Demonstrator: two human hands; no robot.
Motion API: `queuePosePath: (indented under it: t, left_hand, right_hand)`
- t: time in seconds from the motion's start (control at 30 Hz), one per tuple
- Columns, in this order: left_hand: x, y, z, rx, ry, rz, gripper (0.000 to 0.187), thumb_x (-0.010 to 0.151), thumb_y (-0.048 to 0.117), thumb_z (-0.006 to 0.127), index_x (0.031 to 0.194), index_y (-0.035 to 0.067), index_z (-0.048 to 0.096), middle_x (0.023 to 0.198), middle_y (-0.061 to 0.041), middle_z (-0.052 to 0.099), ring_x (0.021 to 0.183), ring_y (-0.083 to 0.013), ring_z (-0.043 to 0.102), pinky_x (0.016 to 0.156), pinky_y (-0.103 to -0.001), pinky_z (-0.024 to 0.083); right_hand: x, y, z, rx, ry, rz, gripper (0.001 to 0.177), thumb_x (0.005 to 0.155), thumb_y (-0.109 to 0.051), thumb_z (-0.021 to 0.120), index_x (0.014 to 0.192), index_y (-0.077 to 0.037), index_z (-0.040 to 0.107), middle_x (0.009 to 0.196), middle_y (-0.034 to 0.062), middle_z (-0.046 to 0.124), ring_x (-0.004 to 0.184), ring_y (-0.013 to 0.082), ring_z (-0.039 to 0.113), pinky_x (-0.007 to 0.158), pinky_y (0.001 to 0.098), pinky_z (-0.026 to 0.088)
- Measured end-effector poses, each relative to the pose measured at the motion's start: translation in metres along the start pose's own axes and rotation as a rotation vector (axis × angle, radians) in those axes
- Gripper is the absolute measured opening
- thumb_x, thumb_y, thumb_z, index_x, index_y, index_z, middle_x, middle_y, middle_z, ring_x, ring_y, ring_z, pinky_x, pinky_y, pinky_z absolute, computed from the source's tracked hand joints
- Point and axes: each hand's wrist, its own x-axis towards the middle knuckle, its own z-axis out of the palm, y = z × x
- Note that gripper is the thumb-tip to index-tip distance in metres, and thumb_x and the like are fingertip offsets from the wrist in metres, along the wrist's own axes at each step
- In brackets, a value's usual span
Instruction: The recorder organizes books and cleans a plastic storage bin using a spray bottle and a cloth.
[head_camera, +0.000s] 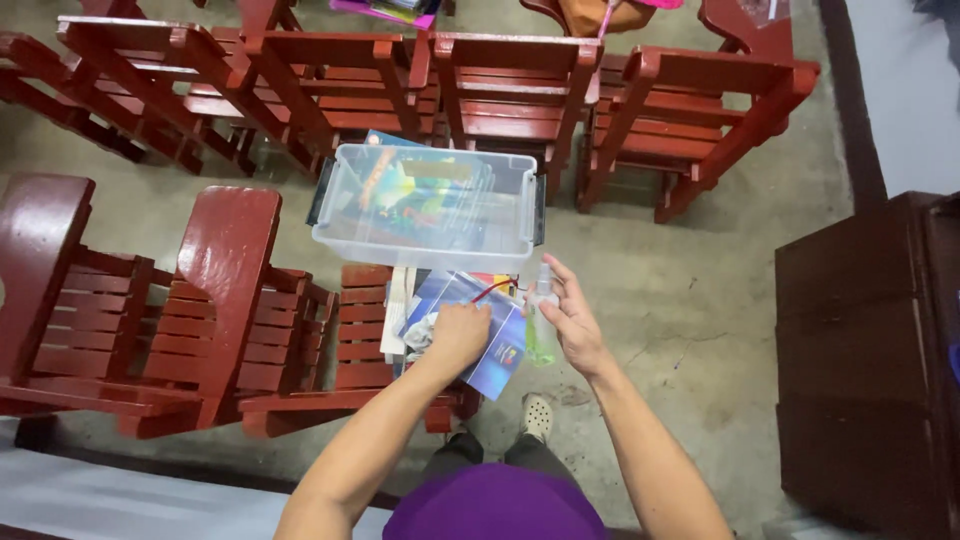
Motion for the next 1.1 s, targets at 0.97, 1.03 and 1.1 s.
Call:
queuePosePath:
  t: [0.97, 1.03, 1.1]
  left_hand:
    - [-0.063, -0.154, -0.123, -2.152, 0.721, -0.650, 0.046, 0.085, 0.006, 0.076, 0.125, -0.004, 0.056, 0.110, -0.015, 0.071, 0.096, -0.0243, 0.072, 0.085, -0.040, 0.060]
    - [-0.059, -0.149, -0.121, -2.105, 0.733, -0.699, 0.048, 0.084, 0.006, 0.077, 0.126, -0.004, 0.054, 0.110, -0.015, 0.071, 0.096, -0.0241, 0.073, 0.085, -0.040, 0.061]
    - [-0.053, -0.144, -0.111, -2.058, 0.748, -0.747, 0.051, 0.083, 0.006, 0.077, 0.127, -0.003, 0.053, 0.111, -0.015, 0.070, 0.096, -0.0239, 0.073, 0.085, -0.040, 0.061]
  right_hand:
    - [0.092, -0.073, 0.078, -1.177, 0.256, -0.484, 0.061, 0.087, -0.004, 0.065, 0.143, -0.019, 0.050, 0.111, 0.0168, 0.060, 0.085, 0.0380, 0.068, 0.074, 0.0474, 0.057]
    - [0.090, -0.073, 0.065, -1.185, 0.314, -0.457, 0.060, 0.088, -0.003, 0.065, 0.144, -0.019, 0.051, 0.110, 0.0165, 0.059, 0.083, 0.0368, 0.069, 0.073, 0.0467, 0.058]
    - [0.087, -0.075, 0.052, -1.192, 0.372, -0.432, 0.059, 0.089, -0.002, 0.064, 0.144, -0.019, 0.051, 0.109, 0.0163, 0.059, 0.081, 0.0356, 0.069, 0.071, 0.0460, 0.058]
